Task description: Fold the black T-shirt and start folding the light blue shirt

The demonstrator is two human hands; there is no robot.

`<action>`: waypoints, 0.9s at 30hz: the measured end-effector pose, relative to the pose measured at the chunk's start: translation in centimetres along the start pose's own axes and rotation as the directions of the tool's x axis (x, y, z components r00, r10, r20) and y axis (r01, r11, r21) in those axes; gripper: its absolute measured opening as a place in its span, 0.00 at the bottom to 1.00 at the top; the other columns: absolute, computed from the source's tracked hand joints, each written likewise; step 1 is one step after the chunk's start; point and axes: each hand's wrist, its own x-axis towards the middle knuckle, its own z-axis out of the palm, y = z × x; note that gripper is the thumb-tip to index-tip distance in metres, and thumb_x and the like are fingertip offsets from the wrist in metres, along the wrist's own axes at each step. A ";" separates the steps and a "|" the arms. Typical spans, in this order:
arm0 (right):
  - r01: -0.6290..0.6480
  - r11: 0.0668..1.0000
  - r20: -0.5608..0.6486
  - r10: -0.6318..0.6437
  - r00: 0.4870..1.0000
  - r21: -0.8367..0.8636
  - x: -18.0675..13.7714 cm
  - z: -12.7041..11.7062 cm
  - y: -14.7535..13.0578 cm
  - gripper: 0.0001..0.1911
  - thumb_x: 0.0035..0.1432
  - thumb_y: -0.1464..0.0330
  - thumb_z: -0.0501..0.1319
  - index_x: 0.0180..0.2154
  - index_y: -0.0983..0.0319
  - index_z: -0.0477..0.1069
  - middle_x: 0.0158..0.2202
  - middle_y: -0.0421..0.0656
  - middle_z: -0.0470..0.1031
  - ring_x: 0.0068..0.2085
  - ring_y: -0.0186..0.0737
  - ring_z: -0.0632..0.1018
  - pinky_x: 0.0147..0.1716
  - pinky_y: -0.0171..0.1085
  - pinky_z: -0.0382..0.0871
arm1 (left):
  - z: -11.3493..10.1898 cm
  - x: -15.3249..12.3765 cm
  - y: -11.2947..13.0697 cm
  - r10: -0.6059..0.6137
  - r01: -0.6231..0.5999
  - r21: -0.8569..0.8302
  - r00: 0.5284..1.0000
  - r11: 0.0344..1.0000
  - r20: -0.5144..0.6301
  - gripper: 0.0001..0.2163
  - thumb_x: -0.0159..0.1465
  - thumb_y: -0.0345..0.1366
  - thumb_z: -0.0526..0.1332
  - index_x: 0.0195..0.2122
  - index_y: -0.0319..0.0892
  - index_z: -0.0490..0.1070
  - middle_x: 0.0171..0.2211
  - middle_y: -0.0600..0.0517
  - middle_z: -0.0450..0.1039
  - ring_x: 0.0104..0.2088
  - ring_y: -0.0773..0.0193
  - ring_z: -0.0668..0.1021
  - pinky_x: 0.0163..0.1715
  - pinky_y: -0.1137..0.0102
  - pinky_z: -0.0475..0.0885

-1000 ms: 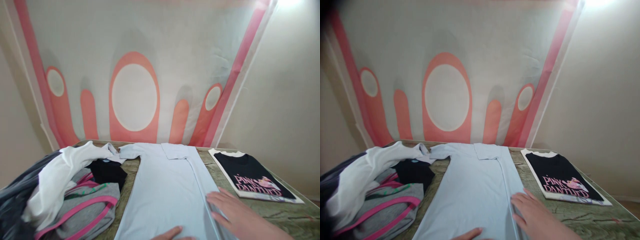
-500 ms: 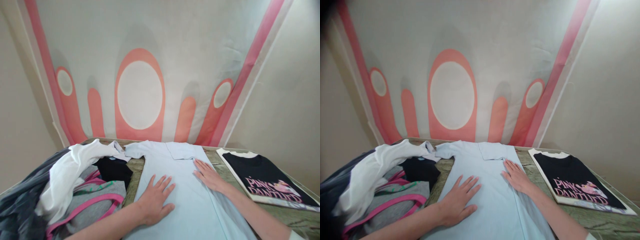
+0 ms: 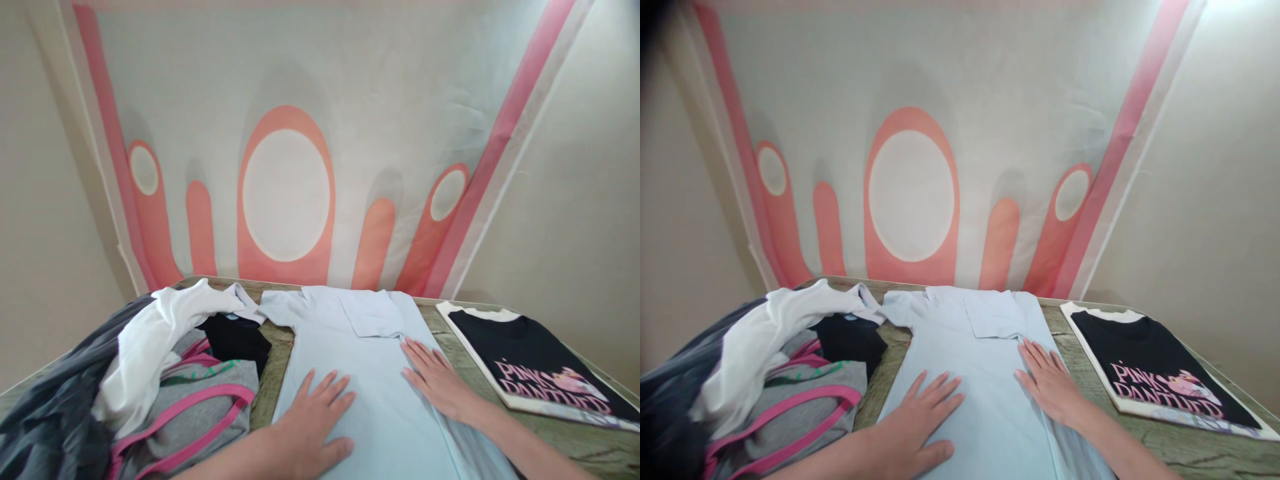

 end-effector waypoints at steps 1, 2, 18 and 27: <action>-0.006 1.000 0.002 0.006 1.000 0.000 0.1 -0.3 -0.1 0.34 0.57 0.48 0.38 0.60 0.59 0.48 0.63 0.41 0.45 0.62 0.44 0.48 0.58 0.50 0.42 | 0.0 0.1 -0.9 -0.052 0.051 -0.016 0.998 0.999 -0.026 0.27 0.62 0.49 0.48 0.61 0.47 0.47 0.63 0.48 0.40 0.61 0.53 0.45 0.57 0.52 0.40; -0.011 1.000 -0.005 0.011 1.000 -0.001 0.4 -0.6 -0.2 0.34 0.57 0.48 0.38 0.59 0.60 0.51 0.62 0.43 0.48 0.62 0.46 0.49 0.58 0.50 0.43 | 0.1 0.3 -1.9 -0.125 0.124 -0.025 0.990 0.992 -0.068 0.26 0.62 0.47 0.49 0.60 0.46 0.50 0.62 0.48 0.42 0.61 0.54 0.45 0.58 0.54 0.41; -0.055 0.998 0.011 0.055 0.998 0.009 15.6 0.5 -6.1 0.34 0.58 0.50 0.34 0.61 0.59 0.45 0.64 0.43 0.38 0.62 0.47 0.43 0.57 0.49 0.39 | -0.3 0.3 -5.2 -0.401 0.420 -0.043 0.824 0.907 -0.400 0.09 0.57 0.39 0.53 0.36 0.40 0.64 0.39 0.46 0.67 0.42 0.56 0.70 0.45 0.62 0.62; -0.073 0.997 0.009 0.072 0.997 0.026 16.3 1.2 -6.3 0.35 0.57 0.48 0.32 0.61 0.58 0.42 0.64 0.43 0.38 0.62 0.46 0.42 0.57 0.50 0.35 | -1.2 2.5 -8.3 -0.785 0.081 -0.928 0.562 0.364 -0.259 0.22 0.53 0.38 0.62 0.47 0.40 0.58 0.53 0.41 0.59 0.56 0.55 0.61 0.51 0.64 0.59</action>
